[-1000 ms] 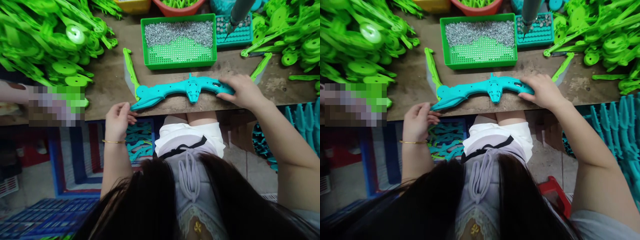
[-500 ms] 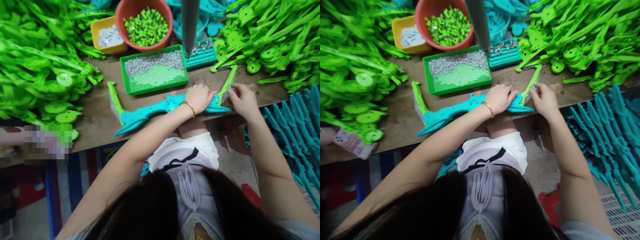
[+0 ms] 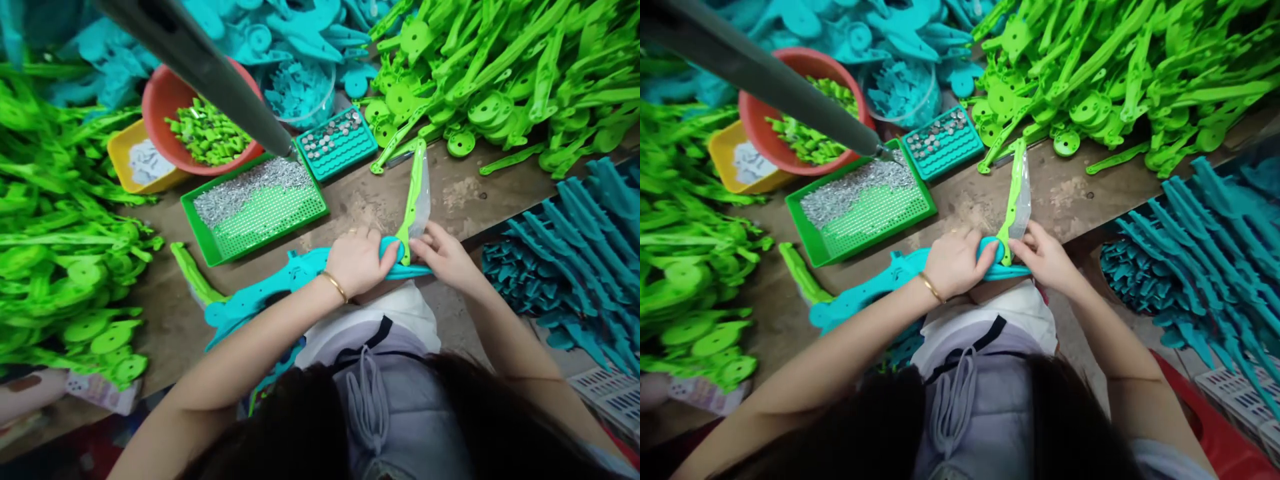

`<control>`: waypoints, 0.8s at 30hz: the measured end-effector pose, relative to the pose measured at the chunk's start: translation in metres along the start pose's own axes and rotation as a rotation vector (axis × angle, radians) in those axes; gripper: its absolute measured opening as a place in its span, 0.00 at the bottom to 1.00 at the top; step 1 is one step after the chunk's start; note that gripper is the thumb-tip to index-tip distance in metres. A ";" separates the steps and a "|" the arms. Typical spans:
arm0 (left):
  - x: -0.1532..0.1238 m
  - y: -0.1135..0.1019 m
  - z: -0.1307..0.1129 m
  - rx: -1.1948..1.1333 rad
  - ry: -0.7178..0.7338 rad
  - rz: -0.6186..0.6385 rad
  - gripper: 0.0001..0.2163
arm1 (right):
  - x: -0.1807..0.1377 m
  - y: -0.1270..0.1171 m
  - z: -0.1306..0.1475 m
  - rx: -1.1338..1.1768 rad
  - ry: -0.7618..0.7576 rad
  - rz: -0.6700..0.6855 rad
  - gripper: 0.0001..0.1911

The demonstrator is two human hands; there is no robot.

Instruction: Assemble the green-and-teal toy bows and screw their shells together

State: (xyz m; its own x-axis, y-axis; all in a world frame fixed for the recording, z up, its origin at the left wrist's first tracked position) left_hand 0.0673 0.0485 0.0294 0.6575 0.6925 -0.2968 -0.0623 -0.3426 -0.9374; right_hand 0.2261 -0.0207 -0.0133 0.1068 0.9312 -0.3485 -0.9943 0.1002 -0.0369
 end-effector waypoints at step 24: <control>0.006 -0.020 0.008 0.062 0.021 -0.103 0.27 | -0.033 -0.006 0.013 0.190 0.144 0.097 0.18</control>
State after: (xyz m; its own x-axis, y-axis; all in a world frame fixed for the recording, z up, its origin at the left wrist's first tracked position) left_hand 0.0663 0.0648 0.0446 0.6784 0.7084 -0.1948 -0.0397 -0.2294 -0.9725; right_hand 0.2283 -0.0473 0.0111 -0.0037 0.8815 -0.4722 -0.9804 0.0898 0.1753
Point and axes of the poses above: each hand's wrist, its own x-axis towards the middle knuckle, its own y-axis out of the palm, z = x × y, the point moved 3 cm from there along x, towards the middle knuckle, and after that the axes turned 1 degree about -y, right-handed, at the moved point
